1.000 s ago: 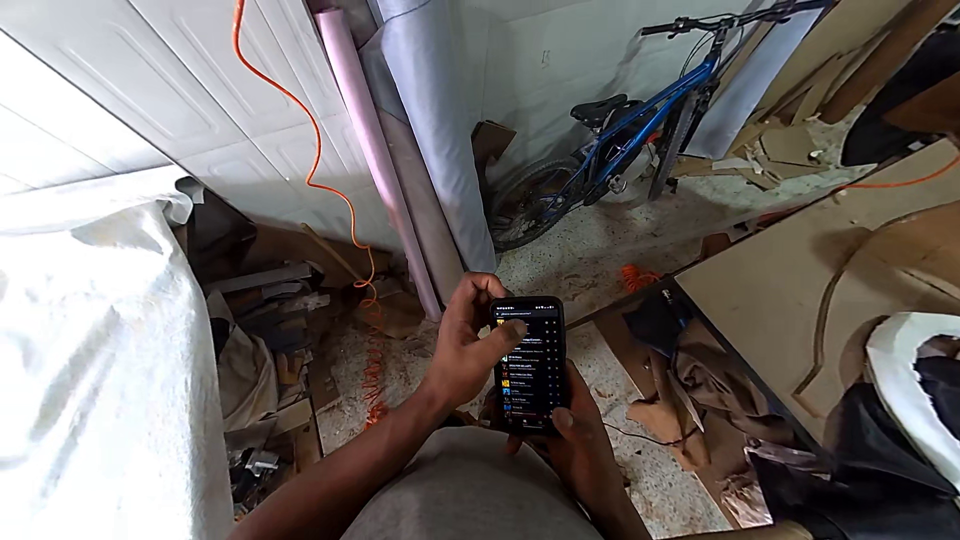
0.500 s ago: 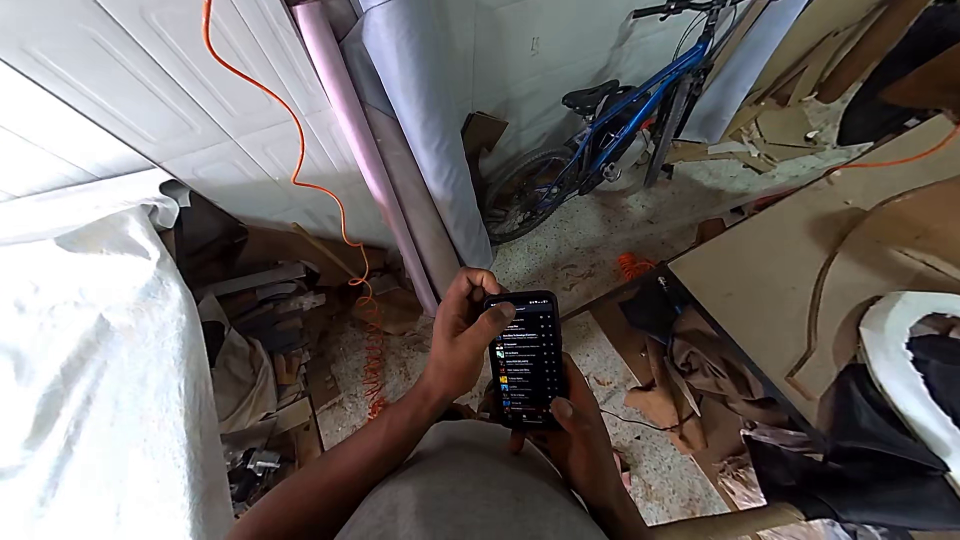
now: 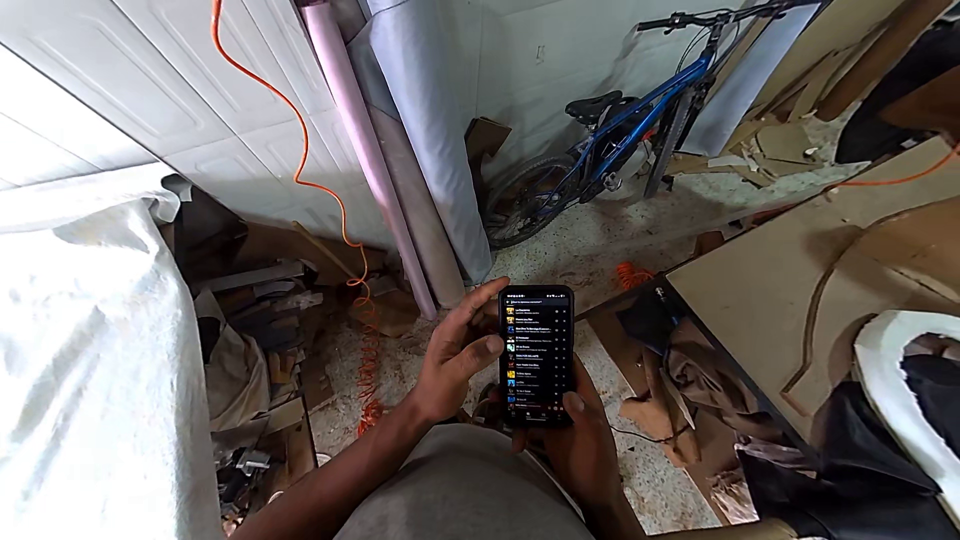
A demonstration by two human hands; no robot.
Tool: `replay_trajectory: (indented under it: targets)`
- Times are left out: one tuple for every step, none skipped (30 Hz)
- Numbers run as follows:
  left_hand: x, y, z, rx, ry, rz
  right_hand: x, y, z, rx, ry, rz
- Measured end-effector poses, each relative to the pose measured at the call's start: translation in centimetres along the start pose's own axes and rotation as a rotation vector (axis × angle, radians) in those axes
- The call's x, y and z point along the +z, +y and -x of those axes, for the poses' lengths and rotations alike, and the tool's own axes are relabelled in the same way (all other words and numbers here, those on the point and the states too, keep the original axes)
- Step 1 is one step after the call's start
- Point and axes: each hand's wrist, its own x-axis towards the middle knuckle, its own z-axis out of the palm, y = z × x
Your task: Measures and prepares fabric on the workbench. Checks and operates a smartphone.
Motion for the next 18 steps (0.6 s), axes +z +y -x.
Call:
replay_trajectory:
  targets:
    - [-0.1, 0.0, 0.1, 0.002, -0.001, -0.004, 0.0, 0.0, -0.1, 0.001, -0.005, -0.001]
    - [-0.2, 0.1, 0.2, 0.006, 0.000, -0.012, 0.0, 0.1, -0.1, 0.003, -0.010, 0.000]
    - [-0.2, 0.1, 0.3, 0.009, 0.004, -0.018, 0.1, 0.1, -0.1, 0.005, -0.014, 0.004]
    - [-0.2, 0.1, 0.4, 0.011, 0.008, -0.017, 0.1, 0.2, 0.0, 0.007, -0.017, 0.012]
    - [-0.3, 0.1, 0.6, 0.008, 0.010, -0.013, 0.1, 0.2, 0.1, 0.011, -0.010, 0.019]
    - [-0.3, 0.1, 0.7, 0.001, 0.013, -0.008, 0.2, 0.3, 0.2, 0.014, 0.002, 0.023]
    - [-0.3, 0.1, 0.9, -0.008, 0.013, -0.004, 0.3, 0.3, 0.2, 0.016, 0.008, 0.026]
    - [-0.3, 0.1, 1.0, -0.014, 0.012, -0.001, 0.3, 0.3, 0.2, 0.019, 0.010, 0.027]
    - [-0.2, 0.1, 1.2, -0.018, 0.011, -0.001, 0.4, 0.3, 0.3, 0.022, 0.013, 0.024]
    - [-0.2, 0.1, 1.4, -0.022, 0.004, 0.005, 0.5, 0.3, 0.4, 0.030, 0.018, 0.025]
    - [-0.1, 0.0, 1.5, -0.025, -0.002, 0.021, 0.6, 0.3, 0.4, 0.036, 0.026, 0.026]
    - [0.0, -0.2, 1.7, -0.029, -0.009, 0.039, 0.7, 0.3, 0.5, 0.038, 0.038, 0.028]
    - [0.1, -0.3, 2.0, -0.036, -0.019, 0.054, 0.8, 0.2, 0.6, 0.037, 0.049, 0.030]
    - [0.2, -0.5, 2.1, -0.040, -0.034, 0.064, 0.9, 0.2, 0.7, 0.033, 0.057, 0.026]
    - [0.3, -0.6, 2.3, -0.037, -0.052, 0.062, 1.0, 0.1, 0.7, 0.023, 0.059, 0.023]
    - [0.4, -0.6, 2.4, -0.032, -0.072, 0.050, 1.1, 0.0, 0.7, 0.012, 0.070, 0.022]
    - [0.5, -0.6, 2.5, -0.026, -0.090, 0.029, 1.1, 0.0, 0.8, 0.002, 0.078, 0.018]
    - [0.6, -0.6, 2.6, -0.017, -0.109, 0.002, 1.1, -0.1, 0.7, -0.005, 0.086, 0.010]
